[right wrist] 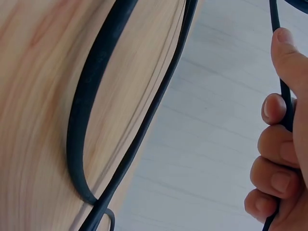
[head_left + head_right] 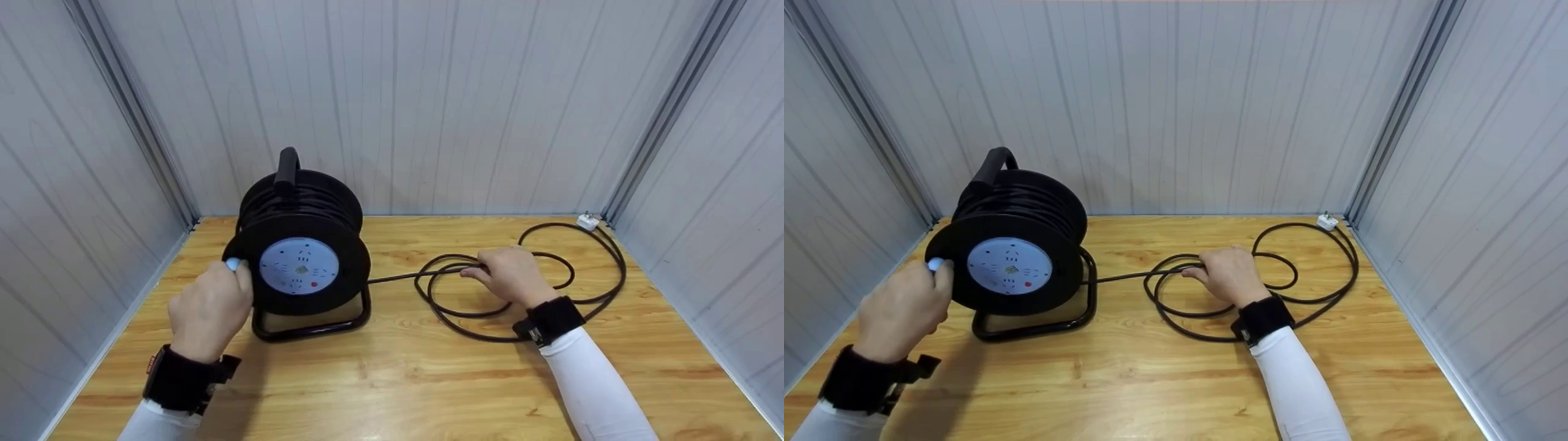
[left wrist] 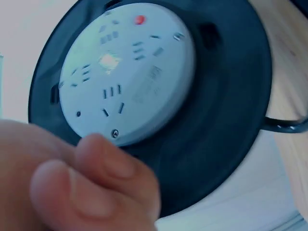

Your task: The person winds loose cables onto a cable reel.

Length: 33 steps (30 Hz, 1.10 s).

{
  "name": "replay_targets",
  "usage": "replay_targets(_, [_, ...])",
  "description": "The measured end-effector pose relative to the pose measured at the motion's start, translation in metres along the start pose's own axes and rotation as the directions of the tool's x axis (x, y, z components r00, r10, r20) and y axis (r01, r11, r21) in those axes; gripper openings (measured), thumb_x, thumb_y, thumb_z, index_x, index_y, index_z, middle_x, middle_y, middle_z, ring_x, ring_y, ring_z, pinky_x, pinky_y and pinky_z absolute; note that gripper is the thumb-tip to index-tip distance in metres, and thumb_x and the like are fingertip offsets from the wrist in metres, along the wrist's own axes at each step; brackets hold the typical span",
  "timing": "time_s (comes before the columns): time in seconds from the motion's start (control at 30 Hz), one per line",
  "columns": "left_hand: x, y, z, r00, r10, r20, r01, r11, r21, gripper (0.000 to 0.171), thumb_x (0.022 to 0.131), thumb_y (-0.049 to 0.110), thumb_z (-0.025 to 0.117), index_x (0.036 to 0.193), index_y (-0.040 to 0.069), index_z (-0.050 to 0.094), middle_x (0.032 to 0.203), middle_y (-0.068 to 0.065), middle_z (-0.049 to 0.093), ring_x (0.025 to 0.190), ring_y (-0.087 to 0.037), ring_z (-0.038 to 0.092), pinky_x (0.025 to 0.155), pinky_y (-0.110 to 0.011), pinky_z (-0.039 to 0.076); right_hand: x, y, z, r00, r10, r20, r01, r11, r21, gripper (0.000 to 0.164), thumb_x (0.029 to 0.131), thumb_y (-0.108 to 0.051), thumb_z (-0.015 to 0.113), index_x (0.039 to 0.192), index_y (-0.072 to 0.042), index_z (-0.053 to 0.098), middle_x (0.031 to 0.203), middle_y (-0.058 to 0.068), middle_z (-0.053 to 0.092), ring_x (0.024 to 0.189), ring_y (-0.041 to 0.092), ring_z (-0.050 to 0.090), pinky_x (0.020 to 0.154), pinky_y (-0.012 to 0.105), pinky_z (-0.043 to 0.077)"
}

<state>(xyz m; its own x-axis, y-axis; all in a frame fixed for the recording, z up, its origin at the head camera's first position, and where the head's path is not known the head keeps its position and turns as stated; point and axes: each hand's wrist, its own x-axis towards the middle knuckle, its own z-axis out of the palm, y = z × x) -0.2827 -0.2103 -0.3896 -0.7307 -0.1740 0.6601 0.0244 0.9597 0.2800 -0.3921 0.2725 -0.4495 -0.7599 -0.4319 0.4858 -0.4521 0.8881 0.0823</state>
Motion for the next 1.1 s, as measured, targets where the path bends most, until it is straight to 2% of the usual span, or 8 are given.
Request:
replay_targets(0.1, [0.008,0.008,-0.005,0.994,-0.069,0.079,0.074,0.996,-0.056,0.050,0.102,0.038,0.036,0.065,0.006,0.045,0.050,-0.009,0.044,0.039,-0.031,0.047,0.033,-0.040,0.028,0.002,-0.002,-0.001,1.000,-0.002,0.006,0.002,1.000,0.007,0.051,0.088,-0.065,0.055,0.065,-0.021,0.041,0.051,-0.008,0.036,0.043,0.011,0.035,0.046,0.031,0.026])
replay_targets(0.17, [0.014,0.015,-0.008,0.979,-0.125,0.158,0.141,0.985,-0.095,0.054,0.103,0.045,0.029,0.069,0.006,0.046,0.055,-0.010,0.047,0.044,-0.031,0.050,0.037,-0.039,0.031,0.002,-0.002,-0.001,1.000,0.002,0.005,-0.002,1.000,0.007,0.051,0.088,-0.064,0.056,0.065,-0.021,0.041,0.051,-0.008,0.036,0.043,0.011,0.035,0.046,0.031,0.026])
replay_targets(0.27, [0.019,0.028,-0.009,0.975,-0.141,0.172,0.164,0.978,-0.128,0.056,0.103,0.047,0.025,0.074,0.005,0.047,0.059,-0.010,0.048,0.048,-0.031,0.052,0.039,-0.039,0.033,0.002,-0.003,-0.001,1.000,0.009,0.002,-0.009,1.000,0.004,0.052,0.088,-0.063,0.057,0.064,-0.020,0.040,0.051,-0.007,0.034,0.043,0.012,0.034,0.046,0.031,0.025])
replay_targets(0.43, [0.023,0.049,-0.003,0.991,-0.130,0.035,0.134,0.983,-0.128,0.052,0.103,0.044,0.028,0.073,0.005,0.045,0.054,-0.009,0.045,0.044,-0.032,0.050,0.038,-0.040,0.031,0.003,-0.009,-0.001,0.999,-0.035,0.040,0.033,0.998,0.052,0.047,0.091,-0.061,0.053,0.067,-0.022,0.042,0.054,-0.009,0.036,0.045,0.009,0.035,0.045,0.028,0.026])
replay_targets(0.53, [0.024,0.059,0.002,0.992,-0.110,-0.056,0.103,0.988,-0.119,0.049,0.103,0.042,0.030,0.071,0.007,0.043,0.051,-0.005,0.041,0.040,-0.030,0.046,0.036,-0.039,0.029,0.004,-0.015,0.000,0.996,-0.071,0.058,0.066,0.994,0.090,0.044,0.094,-0.057,0.053,0.069,-0.022,0.044,0.055,-0.010,0.038,0.046,0.008,0.037,0.046,0.027,0.029])
replay_targets(0.67, [0.025,0.070,0.008,0.986,-0.088,-0.140,0.075,0.992,-0.099,0.047,0.104,0.039,0.030,0.070,0.008,0.041,0.049,-0.002,0.037,0.037,-0.026,0.041,0.034,-0.037,0.025,0.005,-0.020,0.002,0.992,-0.114,0.052,0.107,0.988,0.109,0.039,0.095,-0.051,0.055,0.072,-0.022,0.045,0.057,-0.011,0.040,0.049,0.007,0.039,0.047,0.028,0.034])
replay_targets(0.87, [0.026,0.083,0.017,0.973,-0.077,-0.216,0.059,0.994,-0.090,0.047,0.103,0.041,0.032,0.071,0.007,0.042,0.047,-0.006,0.040,0.037,-0.032,0.048,0.034,-0.043,0.031,0.004,-0.027,0.006,0.985,-0.157,0.078,0.142,0.975,0.174,0.034,0.098,-0.048,0.053,0.076,-0.022,0.047,0.060,-0.011,0.042,0.052,0.008,0.043,0.051,0.029,0.038])
replay_targets(1.1, [0.021,0.105,0.032,0.955,0.013,-0.296,-0.027,0.999,-0.042,0.043,0.102,0.037,0.037,0.075,0.006,0.046,0.044,-0.004,0.038,0.033,-0.028,0.045,0.032,-0.043,0.034,0.003,-0.026,0.012,0.983,-0.119,0.143,0.084,0.970,0.226,0.029,0.098,-0.048,0.052,0.080,-0.024,0.051,0.067,-0.013,0.050,0.058,0.007,0.047,0.056,0.029,0.041])
